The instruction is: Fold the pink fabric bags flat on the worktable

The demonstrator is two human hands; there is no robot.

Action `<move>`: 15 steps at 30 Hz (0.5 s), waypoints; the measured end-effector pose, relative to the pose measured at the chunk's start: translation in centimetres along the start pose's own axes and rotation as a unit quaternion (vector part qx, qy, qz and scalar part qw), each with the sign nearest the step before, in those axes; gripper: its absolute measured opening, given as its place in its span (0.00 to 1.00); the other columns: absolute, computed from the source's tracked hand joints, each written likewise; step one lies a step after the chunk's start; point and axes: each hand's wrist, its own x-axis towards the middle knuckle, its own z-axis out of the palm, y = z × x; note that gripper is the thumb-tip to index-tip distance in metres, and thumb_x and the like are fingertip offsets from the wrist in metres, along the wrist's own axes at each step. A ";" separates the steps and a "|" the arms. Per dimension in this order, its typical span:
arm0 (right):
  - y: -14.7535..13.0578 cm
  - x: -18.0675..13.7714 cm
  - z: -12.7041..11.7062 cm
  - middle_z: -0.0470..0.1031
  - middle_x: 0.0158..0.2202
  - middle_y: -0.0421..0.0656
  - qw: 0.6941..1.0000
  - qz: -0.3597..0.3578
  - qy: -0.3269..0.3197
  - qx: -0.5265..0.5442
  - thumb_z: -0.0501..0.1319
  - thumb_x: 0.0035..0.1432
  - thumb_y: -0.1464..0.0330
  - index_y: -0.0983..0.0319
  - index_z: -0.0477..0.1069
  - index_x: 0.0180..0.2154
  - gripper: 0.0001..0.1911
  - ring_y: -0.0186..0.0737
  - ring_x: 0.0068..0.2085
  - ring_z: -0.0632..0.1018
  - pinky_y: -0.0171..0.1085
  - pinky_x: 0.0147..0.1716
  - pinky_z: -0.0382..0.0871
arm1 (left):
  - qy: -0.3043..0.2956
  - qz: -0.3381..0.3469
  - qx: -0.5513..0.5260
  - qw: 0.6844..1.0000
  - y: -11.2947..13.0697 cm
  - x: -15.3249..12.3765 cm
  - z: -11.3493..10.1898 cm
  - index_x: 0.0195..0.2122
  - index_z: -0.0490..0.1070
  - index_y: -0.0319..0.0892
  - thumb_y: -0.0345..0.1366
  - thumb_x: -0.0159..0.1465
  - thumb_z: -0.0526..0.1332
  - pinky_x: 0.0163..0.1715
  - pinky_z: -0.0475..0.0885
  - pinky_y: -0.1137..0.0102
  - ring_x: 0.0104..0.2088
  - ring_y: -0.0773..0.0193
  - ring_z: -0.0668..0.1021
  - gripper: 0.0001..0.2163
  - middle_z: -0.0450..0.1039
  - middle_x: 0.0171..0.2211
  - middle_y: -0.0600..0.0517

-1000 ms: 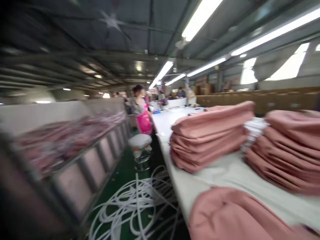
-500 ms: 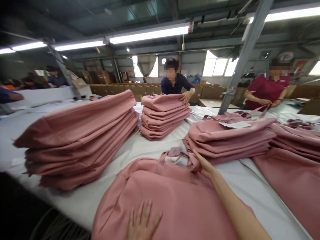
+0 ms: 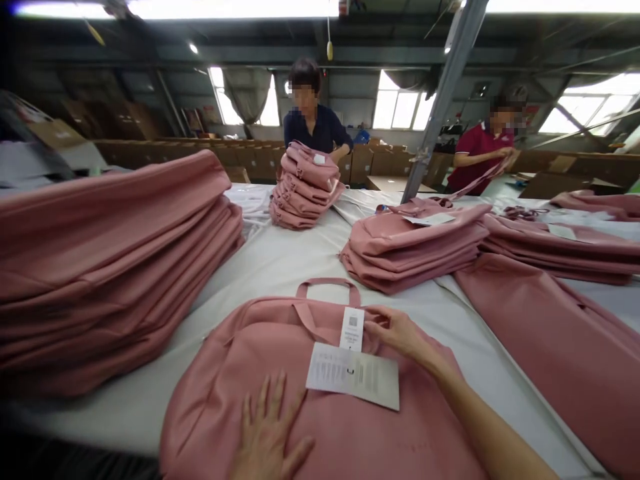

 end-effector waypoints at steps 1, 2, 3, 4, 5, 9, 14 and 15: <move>0.1 0.2 -0.1 0.74 0.48 0.47 1.000 0.003 0.026 -0.013 0.62 0.54 0.55 0.61 0.70 0.52 0.27 0.47 0.46 0.75 0.43 0.46 0.70 | -0.007 0.003 0.001 1.000 -0.1 0.0 0.1 0.62 0.49 0.61 0.51 0.57 0.61 0.58 0.38 0.37 0.65 0.38 0.46 0.33 0.41 0.67 0.44; 0.1 0.5 0.0 0.71 0.52 0.48 0.999 0.005 0.029 -0.037 0.63 0.53 0.55 0.61 0.65 0.57 0.32 0.49 0.50 0.73 0.45 0.50 0.68 | -0.010 0.005 0.003 1.000 -0.1 0.0 0.2 0.63 0.49 0.60 0.52 0.57 0.60 0.58 0.38 0.37 0.65 0.38 0.45 0.33 0.40 0.67 0.44; 0.2 0.8 0.2 0.67 0.57 0.48 0.997 0.009 0.015 -0.071 0.63 0.52 0.54 0.61 0.60 0.60 0.37 0.50 0.54 0.71 0.46 0.54 0.65 | -0.009 0.005 0.007 1.000 -0.2 0.1 0.3 0.63 0.50 0.60 0.51 0.58 0.60 0.58 0.38 0.37 0.65 0.38 0.45 0.32 0.40 0.67 0.44; 0.2 1.2 0.6 0.62 0.61 0.48 0.994 0.013 -0.008 -0.105 0.62 0.54 0.52 0.60 0.54 0.63 0.40 0.50 0.58 0.67 0.47 0.58 0.60 | -0.004 0.005 0.011 1.000 -0.2 0.1 0.3 0.63 0.50 0.60 0.51 0.58 0.60 0.58 0.38 0.38 0.66 0.38 0.45 0.32 0.40 0.67 0.44; 0.3 1.5 1.3 0.56 0.64 0.49 0.990 0.021 -0.031 -0.137 0.60 0.55 0.51 0.60 0.49 0.65 0.42 0.49 0.61 0.62 0.48 0.60 0.56 | 0.001 0.006 0.014 1.000 -0.2 0.1 0.3 0.63 0.50 0.60 0.51 0.58 0.60 0.59 0.38 0.38 0.66 0.39 0.45 0.32 0.40 0.67 0.44; 0.4 1.1 5.7 0.47 0.66 0.55 0.971 0.055 -0.083 -0.216 0.57 0.56 0.48 0.65 0.54 0.63 0.41 0.58 0.66 0.48 0.55 0.64 0.41 | 0.025 0.013 0.014 1.000 -0.2 0.0 0.5 0.62 0.52 0.59 0.50 0.58 0.60 0.59 0.40 0.39 0.65 0.38 0.46 0.31 0.42 0.67 0.44; -1.9 -3.9 9.3 0.42 0.67 0.57 0.945 -0.013 -0.235 -0.227 0.55 0.57 0.46 0.63 0.49 0.65 0.43 0.60 0.67 0.42 0.58 0.63 0.38 | 0.076 0.053 -0.030 0.995 -1.9 -0.5 1.7 0.61 0.59 0.55 0.37 0.61 0.56 0.59 0.48 0.39 0.65 0.41 0.52 0.26 0.49 0.66 0.47; -2.6 -4.9 9.3 0.43 0.67 0.58 0.945 -0.020 -0.241 -0.221 0.56 0.57 0.47 0.65 0.49 0.65 0.43 0.60 0.67 0.44 0.57 0.63 0.40 | 0.100 0.054 -0.062 0.992 -2.3 -0.6 1.6 0.61 0.60 0.53 0.35 0.63 0.52 0.60 0.51 0.41 0.64 0.45 0.56 0.24 0.53 0.64 0.47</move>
